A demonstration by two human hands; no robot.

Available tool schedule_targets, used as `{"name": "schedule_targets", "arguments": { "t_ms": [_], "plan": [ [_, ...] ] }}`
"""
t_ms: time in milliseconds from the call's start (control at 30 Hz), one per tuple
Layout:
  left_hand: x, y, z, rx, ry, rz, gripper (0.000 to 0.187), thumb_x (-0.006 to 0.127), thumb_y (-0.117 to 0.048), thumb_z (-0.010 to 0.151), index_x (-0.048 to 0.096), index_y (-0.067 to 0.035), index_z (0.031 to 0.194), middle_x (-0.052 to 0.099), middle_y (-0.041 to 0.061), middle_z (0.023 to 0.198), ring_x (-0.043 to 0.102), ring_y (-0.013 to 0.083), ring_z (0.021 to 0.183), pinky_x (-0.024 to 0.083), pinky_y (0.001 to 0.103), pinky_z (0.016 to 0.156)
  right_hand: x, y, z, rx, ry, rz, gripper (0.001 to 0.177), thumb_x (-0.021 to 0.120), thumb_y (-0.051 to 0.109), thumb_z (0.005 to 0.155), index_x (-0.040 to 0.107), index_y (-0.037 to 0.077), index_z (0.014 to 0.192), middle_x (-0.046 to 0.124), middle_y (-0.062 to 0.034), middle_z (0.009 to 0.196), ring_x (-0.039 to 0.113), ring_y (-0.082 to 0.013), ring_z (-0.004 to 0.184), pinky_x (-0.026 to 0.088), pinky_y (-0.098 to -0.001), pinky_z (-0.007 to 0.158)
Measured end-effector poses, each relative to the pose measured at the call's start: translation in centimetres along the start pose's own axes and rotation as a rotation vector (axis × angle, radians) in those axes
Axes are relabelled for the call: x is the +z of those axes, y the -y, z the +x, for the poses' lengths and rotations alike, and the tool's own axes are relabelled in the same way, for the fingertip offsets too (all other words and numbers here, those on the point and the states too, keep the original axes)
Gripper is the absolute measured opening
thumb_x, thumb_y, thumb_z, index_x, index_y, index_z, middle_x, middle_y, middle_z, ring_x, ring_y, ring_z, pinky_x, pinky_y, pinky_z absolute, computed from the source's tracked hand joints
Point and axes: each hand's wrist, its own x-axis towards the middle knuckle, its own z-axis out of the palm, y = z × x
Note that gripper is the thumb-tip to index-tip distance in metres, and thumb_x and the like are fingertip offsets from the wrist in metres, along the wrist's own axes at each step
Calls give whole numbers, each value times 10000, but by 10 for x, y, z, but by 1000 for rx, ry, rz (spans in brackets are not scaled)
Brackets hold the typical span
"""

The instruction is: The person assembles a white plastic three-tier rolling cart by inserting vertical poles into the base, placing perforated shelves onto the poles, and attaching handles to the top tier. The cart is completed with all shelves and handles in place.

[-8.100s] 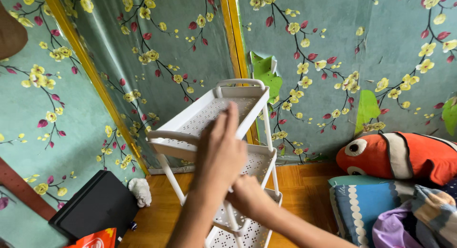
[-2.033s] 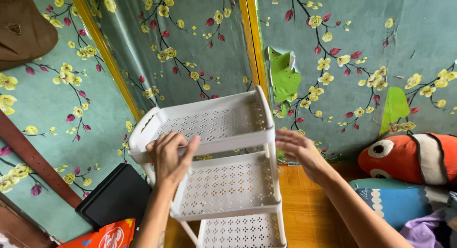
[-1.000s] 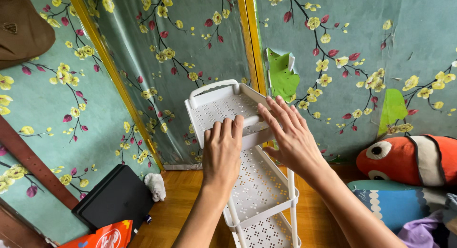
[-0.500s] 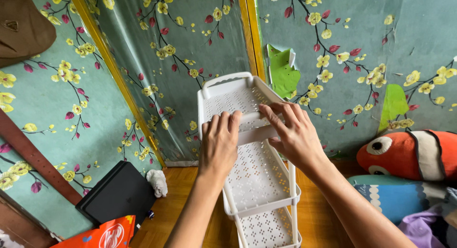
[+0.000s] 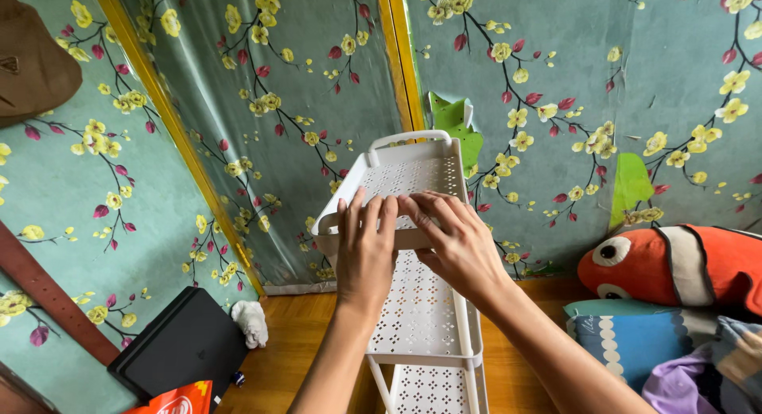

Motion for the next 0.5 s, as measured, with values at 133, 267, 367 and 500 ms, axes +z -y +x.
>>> {"name": "schedule_targets", "arguments": {
  "t_ms": [133, 267, 367, 500],
  "plan": [
    [-2, 17, 0, -48, 0, -30, 698, 726, 206, 663, 556, -76, 1278, 600, 87, 1427, 363, 406, 1487, 246, 550, 1191, 0, -11, -1, 98, 54, 202, 1048, 901, 298, 599, 462, 115, 1533, 514, -158, 1485, 475, -342, 1342, 404, -493, 1067],
    [-13, 42, -5, -109, 35, -243, 750, 786, 173, 539, 549, -53, 1214, 565, 124, 1448, 285, 461, 1469, 285, 551, 1144, -4, -41, -6, 161, 217, 364, 1161, 944, 415, 538, 431, 135, 1541, 470, -158, 1535, 391, -340, 1426, 330, -523, 1101],
    [-13, 57, -5, -86, 12, -302, 736, 803, 159, 547, 541, -62, 1198, 550, 108, 1477, 296, 462, 1474, 325, 555, 1174, 2, -57, -13, 54, 217, 145, 673, 816, 234, 801, 579, 196, 1430, 553, -111, 1465, 407, -327, 1423, 339, -523, 1091],
    [-22, 64, 1, -93, 97, -372, 735, 787, 148, 572, 521, -64, 1224, 501, 130, 1526, 319, 467, 1479, 372, 492, 1104, 21, -61, -17, 91, 44, 121, 352, 711, 162, 919, 720, 198, 1270, 689, -24, 1288, 537, -252, 1367, 428, -442, 1110]
  ]
}}
